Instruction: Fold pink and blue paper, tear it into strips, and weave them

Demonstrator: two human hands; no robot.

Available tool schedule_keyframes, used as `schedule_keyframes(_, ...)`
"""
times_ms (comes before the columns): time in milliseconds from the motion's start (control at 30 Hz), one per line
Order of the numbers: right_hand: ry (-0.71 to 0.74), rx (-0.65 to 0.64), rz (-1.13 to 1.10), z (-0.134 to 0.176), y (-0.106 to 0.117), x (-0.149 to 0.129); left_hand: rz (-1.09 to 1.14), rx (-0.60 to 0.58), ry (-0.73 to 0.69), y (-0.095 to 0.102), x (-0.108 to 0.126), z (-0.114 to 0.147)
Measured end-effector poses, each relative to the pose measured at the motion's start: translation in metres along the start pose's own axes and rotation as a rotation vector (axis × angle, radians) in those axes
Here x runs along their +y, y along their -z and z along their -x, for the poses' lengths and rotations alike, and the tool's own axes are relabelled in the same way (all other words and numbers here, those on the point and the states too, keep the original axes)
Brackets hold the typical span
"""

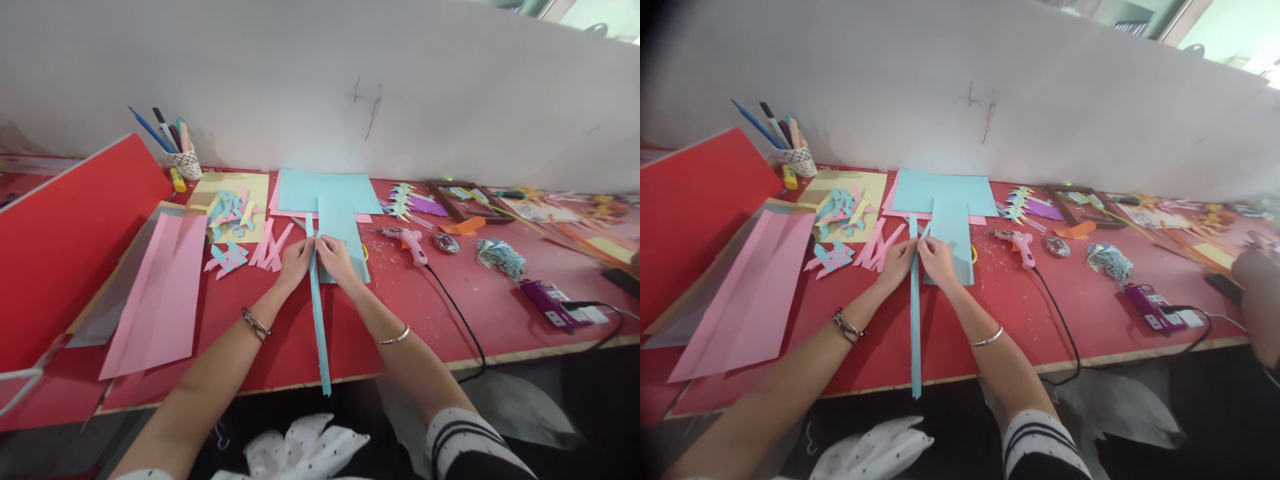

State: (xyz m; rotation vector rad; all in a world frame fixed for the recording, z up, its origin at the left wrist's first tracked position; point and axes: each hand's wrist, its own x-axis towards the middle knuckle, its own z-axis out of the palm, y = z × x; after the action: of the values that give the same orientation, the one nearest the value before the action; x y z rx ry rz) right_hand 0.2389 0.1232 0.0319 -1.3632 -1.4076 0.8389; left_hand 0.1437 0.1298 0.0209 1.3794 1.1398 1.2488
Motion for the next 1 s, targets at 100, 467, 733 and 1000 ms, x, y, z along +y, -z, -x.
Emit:
schedule_keyframes(100, -0.004, -0.013, 0.013, 0.0, -0.0005, 0.0009, 0.003, 0.027, 0.0, 0.0011, 0.0005, -0.0004)
schedule_keyframes(467, -0.05, 0.059, -0.054, -0.0029, 0.0021, 0.007, 0.026, -0.069, 0.026, -0.0016, -0.0015, 0.0002)
schedule_keyframes(733, 0.019, 0.038, 0.032, -0.0006, 0.0045, -0.0006, -0.004, -0.041, -0.026, -0.0011, -0.003, 0.001)
schedule_keyframes(1000, 0.009, -0.042, 0.015, -0.0012, 0.0026, 0.0035, -0.002, 0.009, -0.01, 0.0001, -0.0014, -0.001)
